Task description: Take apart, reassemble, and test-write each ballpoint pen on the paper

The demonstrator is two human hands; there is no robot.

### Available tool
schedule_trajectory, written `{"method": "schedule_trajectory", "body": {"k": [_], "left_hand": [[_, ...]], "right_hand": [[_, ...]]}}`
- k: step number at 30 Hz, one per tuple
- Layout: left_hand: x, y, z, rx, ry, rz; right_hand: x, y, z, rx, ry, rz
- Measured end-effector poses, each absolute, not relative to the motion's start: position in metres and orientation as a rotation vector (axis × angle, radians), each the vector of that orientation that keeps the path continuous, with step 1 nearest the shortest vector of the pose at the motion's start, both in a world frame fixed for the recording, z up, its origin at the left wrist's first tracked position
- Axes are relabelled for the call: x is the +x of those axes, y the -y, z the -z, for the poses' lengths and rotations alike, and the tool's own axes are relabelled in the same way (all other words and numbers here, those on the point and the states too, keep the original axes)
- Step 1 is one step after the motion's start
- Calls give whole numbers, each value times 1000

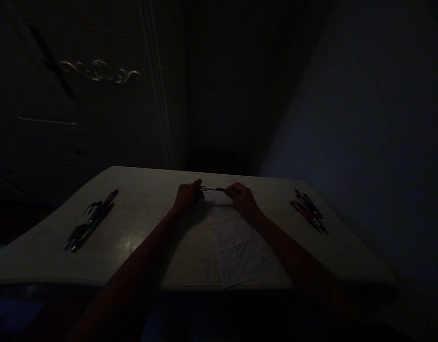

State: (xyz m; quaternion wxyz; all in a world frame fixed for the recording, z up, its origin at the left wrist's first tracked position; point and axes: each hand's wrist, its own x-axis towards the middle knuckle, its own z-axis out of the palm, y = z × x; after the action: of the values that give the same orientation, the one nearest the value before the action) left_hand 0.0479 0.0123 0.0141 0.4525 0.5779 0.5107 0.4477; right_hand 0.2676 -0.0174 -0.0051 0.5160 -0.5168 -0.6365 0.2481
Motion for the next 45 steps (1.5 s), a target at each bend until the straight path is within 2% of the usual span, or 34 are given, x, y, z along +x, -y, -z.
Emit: {"method": "schedule_trajectory", "body": {"k": [9,20,31,37,41,45], "left_hand": [[47,-13,-10,1422,-1212,-1120],[48,-13,-11,1410,-1122,-1118],[48,-22,-4,1372,-1004,-1172],[44,-27,-2,1361,-773,-1259],[45,-26,-4,1265,-906,-1315],[45,-24,-5,1395,-1043,-1220]], "right_hand": [[269,15,5,-1203,1415,-670],[273,15,8,-1253,1644,-515],[274,16,3,-1255,1592,-493],[277,14,5,-1281,1503,-496],[277,15,5,-1260,1500,-503],[275,17,4,-1245,1542,-501]]}}
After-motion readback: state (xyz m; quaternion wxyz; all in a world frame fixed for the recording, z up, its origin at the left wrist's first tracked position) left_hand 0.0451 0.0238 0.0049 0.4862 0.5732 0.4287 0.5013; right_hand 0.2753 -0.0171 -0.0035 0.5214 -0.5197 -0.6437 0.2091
